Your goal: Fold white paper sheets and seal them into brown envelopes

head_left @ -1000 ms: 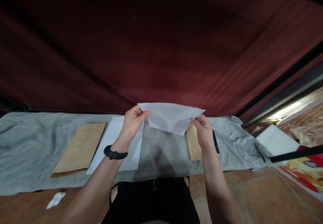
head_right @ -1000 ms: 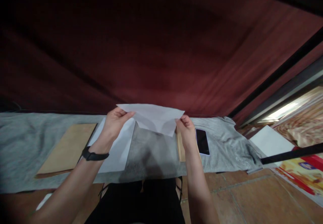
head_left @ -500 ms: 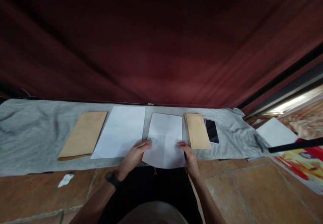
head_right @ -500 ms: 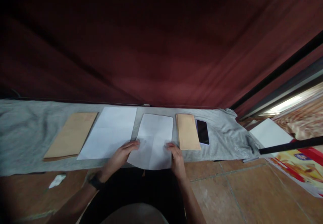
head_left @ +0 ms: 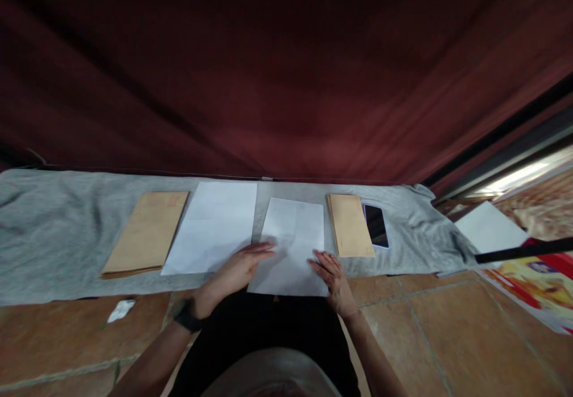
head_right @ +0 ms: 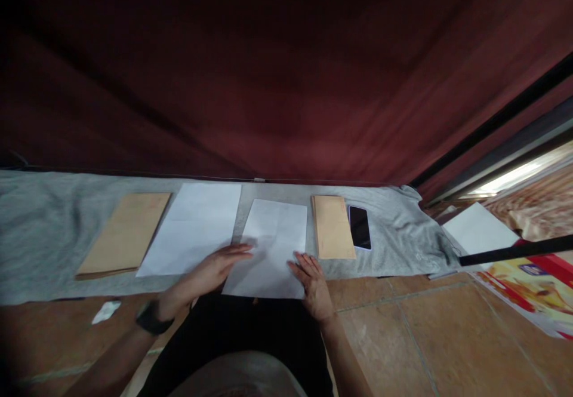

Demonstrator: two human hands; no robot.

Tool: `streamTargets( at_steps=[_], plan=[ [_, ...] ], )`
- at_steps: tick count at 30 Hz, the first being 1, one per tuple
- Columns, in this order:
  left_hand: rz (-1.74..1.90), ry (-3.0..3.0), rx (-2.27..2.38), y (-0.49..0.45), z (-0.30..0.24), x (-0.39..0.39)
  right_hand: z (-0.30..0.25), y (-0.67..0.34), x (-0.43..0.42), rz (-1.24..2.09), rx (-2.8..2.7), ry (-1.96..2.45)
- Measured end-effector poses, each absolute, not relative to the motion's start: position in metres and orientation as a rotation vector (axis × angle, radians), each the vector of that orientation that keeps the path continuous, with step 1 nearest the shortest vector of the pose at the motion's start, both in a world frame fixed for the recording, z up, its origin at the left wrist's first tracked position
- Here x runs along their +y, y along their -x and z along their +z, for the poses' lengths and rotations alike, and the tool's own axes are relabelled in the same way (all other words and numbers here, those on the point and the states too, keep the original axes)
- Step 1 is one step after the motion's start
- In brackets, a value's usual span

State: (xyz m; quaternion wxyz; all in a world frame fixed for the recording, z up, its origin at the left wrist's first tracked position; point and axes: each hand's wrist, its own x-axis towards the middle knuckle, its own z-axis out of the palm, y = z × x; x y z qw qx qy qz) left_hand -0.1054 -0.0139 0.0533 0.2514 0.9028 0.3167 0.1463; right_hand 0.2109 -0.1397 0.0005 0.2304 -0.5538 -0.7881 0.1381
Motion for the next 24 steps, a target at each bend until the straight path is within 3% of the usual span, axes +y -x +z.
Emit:
streamTargets(
  at_steps=[11, 24],
  plan=[
    [0.348, -2.753, 0.786, -0.022, 0.015, 0.001, -0.008, -0.213, -0.139, 0.315, -2.198, 1.501],
    [0.412, -2.669, 1.439, 0.020, 0.003, 0.056, -0.007, -0.210, -0.140, 0.239, -2.200, 1.543]
  ],
)
